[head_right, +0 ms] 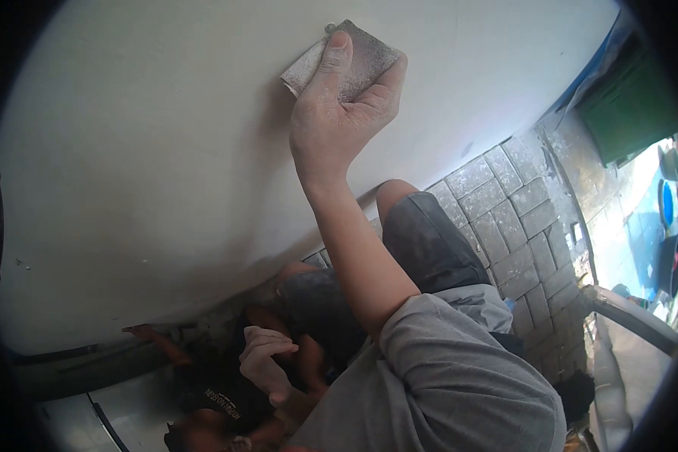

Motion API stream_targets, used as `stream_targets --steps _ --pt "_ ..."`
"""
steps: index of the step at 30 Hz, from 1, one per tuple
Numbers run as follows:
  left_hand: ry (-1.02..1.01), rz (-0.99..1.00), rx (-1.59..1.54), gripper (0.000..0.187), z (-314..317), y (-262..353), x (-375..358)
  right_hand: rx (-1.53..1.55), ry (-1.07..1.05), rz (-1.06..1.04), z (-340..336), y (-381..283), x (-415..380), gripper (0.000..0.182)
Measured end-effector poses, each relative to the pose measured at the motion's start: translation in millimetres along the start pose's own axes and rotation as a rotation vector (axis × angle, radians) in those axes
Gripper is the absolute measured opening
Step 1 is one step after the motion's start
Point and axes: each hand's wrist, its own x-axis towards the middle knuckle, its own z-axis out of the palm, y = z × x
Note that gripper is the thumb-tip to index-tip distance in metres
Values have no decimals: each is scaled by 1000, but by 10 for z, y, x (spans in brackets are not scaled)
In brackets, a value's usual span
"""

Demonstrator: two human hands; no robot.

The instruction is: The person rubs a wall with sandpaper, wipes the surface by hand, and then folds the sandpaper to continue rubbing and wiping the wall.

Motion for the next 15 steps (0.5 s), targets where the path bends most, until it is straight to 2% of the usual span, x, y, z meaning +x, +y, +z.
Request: stream_targets --steps 7,10,13,15 --pt "-14 10 -7 76 -2 1 42 51 145 -46 133 63 -24 14" --pt "-25 7 -8 76 -15 16 32 50 114 -47 111 53 3 13" --pt "-29 -2 -5 77 -30 33 6 78 199 8 195 10 -55 13" --pt "-28 -4 -3 77 -34 35 0 122 181 61 194 -63 -49 13"
